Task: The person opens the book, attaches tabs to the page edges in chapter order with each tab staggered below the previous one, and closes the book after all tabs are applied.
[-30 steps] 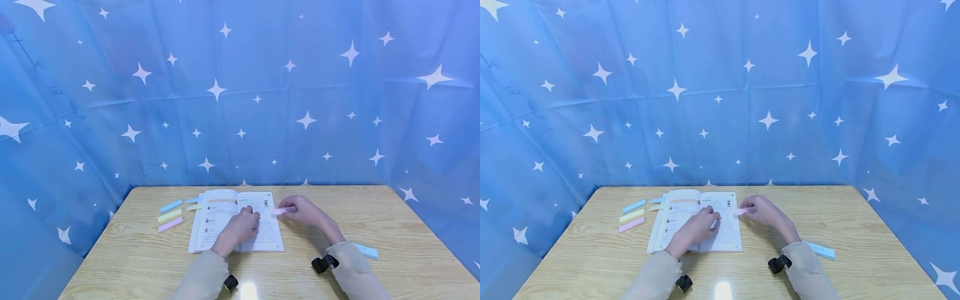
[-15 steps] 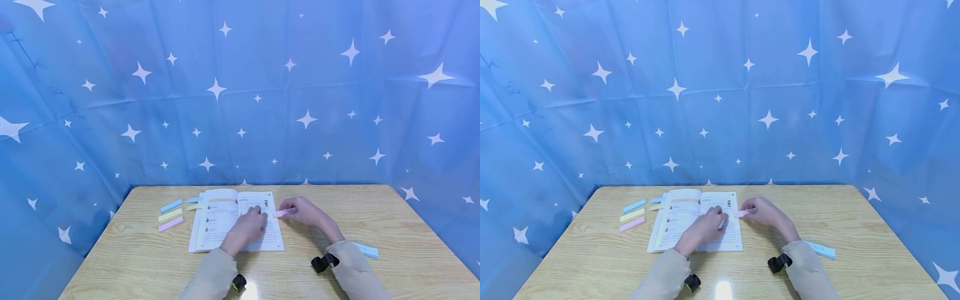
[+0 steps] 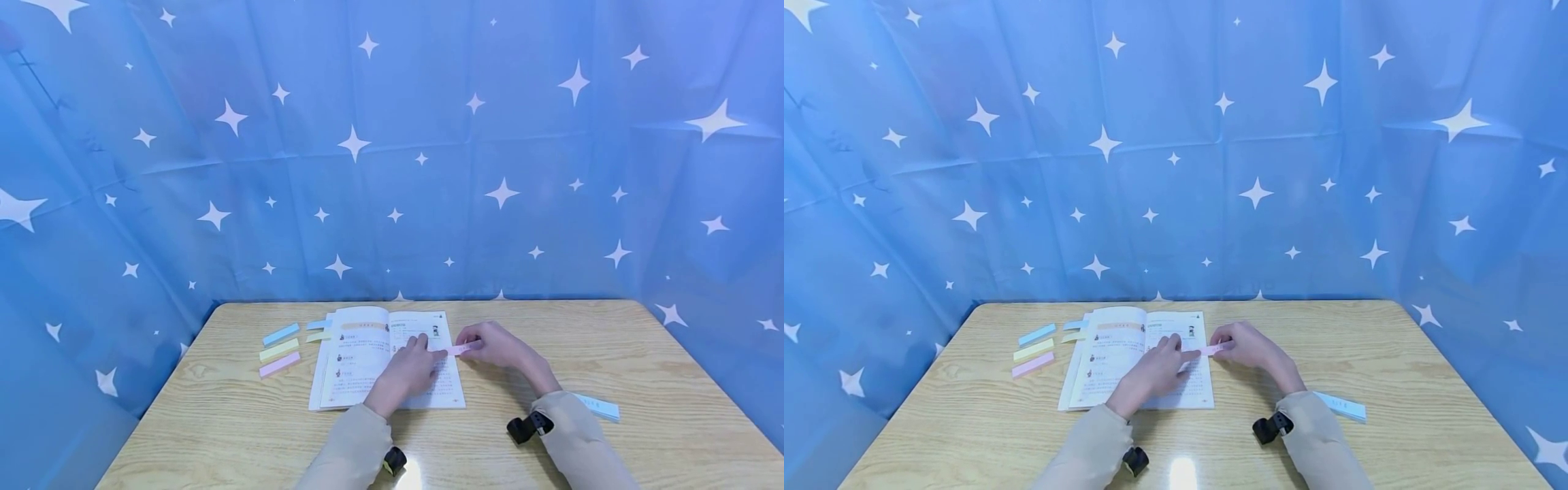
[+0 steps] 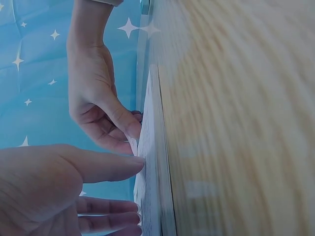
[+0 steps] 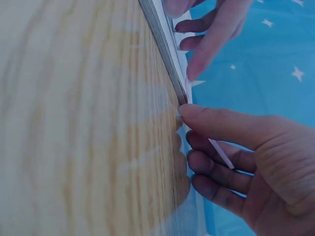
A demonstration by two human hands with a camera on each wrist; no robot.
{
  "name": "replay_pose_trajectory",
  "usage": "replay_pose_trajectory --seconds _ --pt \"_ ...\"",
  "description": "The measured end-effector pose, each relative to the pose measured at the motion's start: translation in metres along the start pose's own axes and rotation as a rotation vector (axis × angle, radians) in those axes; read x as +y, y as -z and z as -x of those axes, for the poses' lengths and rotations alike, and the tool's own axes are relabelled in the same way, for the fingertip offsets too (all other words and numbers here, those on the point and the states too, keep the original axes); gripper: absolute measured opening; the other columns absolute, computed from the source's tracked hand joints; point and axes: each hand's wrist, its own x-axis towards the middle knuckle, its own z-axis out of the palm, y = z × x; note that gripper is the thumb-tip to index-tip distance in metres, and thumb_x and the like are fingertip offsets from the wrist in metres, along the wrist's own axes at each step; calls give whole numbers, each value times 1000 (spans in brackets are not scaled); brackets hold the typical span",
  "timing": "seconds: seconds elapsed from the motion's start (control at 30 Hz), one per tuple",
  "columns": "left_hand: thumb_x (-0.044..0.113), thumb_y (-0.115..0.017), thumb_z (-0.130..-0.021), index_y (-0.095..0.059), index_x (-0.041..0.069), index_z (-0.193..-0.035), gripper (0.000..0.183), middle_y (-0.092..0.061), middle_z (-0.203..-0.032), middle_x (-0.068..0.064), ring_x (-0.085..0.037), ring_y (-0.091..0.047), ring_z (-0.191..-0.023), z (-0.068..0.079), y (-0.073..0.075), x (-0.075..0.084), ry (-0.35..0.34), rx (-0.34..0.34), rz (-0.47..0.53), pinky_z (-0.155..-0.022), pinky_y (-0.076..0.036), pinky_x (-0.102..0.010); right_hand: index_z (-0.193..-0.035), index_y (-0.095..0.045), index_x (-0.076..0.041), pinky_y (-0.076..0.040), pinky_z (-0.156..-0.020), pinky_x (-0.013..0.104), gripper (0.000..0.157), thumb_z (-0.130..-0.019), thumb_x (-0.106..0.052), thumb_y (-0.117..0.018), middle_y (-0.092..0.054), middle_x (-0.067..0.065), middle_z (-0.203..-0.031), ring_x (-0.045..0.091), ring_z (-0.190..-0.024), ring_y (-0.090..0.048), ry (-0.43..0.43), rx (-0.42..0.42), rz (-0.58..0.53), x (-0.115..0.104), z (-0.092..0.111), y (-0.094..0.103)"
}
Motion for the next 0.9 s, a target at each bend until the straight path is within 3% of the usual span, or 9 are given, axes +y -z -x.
replay_pose_trajectory --seconds 0.43,0.67,0.9 --pt "30 -53 -105 -55 33 -147 42 -46 -139 -13 -26 -47 -122 0 -4 4 10 -25 -54 -97 -49 -40 -100 -75 -8 -52 -73 30 13 -89 -11 -78 -68 -4 -90 10 -82 -61 2 2 10 -3 1 3" --pt "31 -52 -106 -52 34 -149 43 -44 -140 -13 -25 -46 -122 2 -2 2 3 -43 -58 -100 -47 -39 -105 -74 -4 -56 -80 35 19 -88 -10 -79 -70 1 -97 16 -89 -65 10 51 21 -12 4 7" --pt "32 -50 -107 -50 34 -150 44 -44 -138 -13 -26 -46 -121 3 -2 1 -13 -54 -81 -98 -48 -38 -103 -75 -5 -55 -76 30 14 -90 -8 -75 -70 -3 -94 10 -84 -62 33 106 81 -25 4 7"
